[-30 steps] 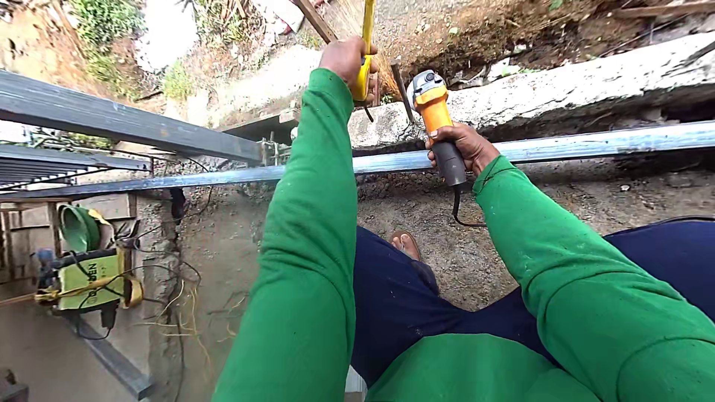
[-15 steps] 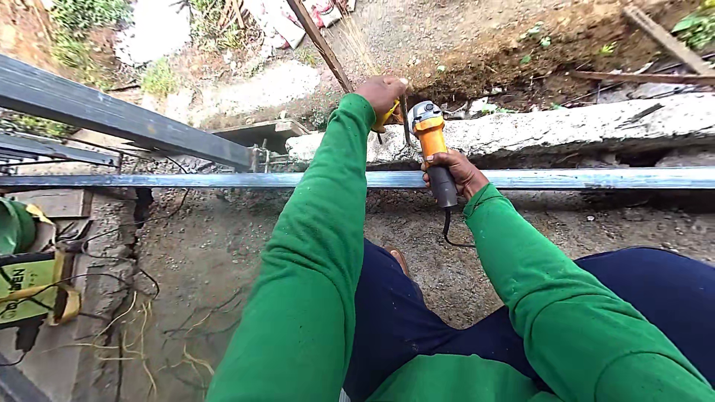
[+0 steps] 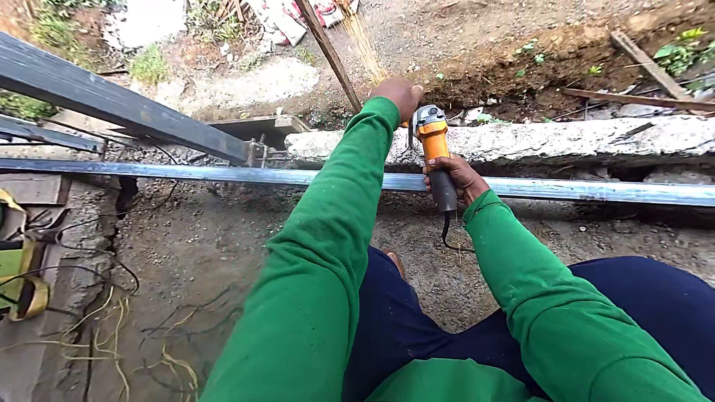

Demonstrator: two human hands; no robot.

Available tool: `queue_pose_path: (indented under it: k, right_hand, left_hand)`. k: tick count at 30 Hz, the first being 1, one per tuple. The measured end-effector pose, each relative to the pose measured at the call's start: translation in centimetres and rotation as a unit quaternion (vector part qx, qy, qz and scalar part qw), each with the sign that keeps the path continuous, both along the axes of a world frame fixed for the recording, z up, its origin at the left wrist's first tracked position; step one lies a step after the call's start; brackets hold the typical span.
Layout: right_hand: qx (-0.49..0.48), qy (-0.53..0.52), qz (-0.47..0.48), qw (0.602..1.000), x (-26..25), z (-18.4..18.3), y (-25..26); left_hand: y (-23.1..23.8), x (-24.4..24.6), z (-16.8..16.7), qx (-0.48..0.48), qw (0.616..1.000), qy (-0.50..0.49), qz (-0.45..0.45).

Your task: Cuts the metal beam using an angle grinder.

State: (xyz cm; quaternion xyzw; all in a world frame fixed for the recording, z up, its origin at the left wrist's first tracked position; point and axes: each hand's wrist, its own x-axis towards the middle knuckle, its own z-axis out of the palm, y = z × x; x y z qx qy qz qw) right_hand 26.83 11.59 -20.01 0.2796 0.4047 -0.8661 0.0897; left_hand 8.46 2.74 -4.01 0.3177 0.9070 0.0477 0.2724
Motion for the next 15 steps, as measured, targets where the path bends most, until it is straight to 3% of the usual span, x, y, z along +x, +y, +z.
queue_pose_path:
  k: [15]
  right_hand:
    - [0.012,0.007,0.008,1.000,-0.04,-0.25,-0.29]
  left_hand:
    - [0.15,0.65,1.00,-0.037,0.999,0.027,0.013]
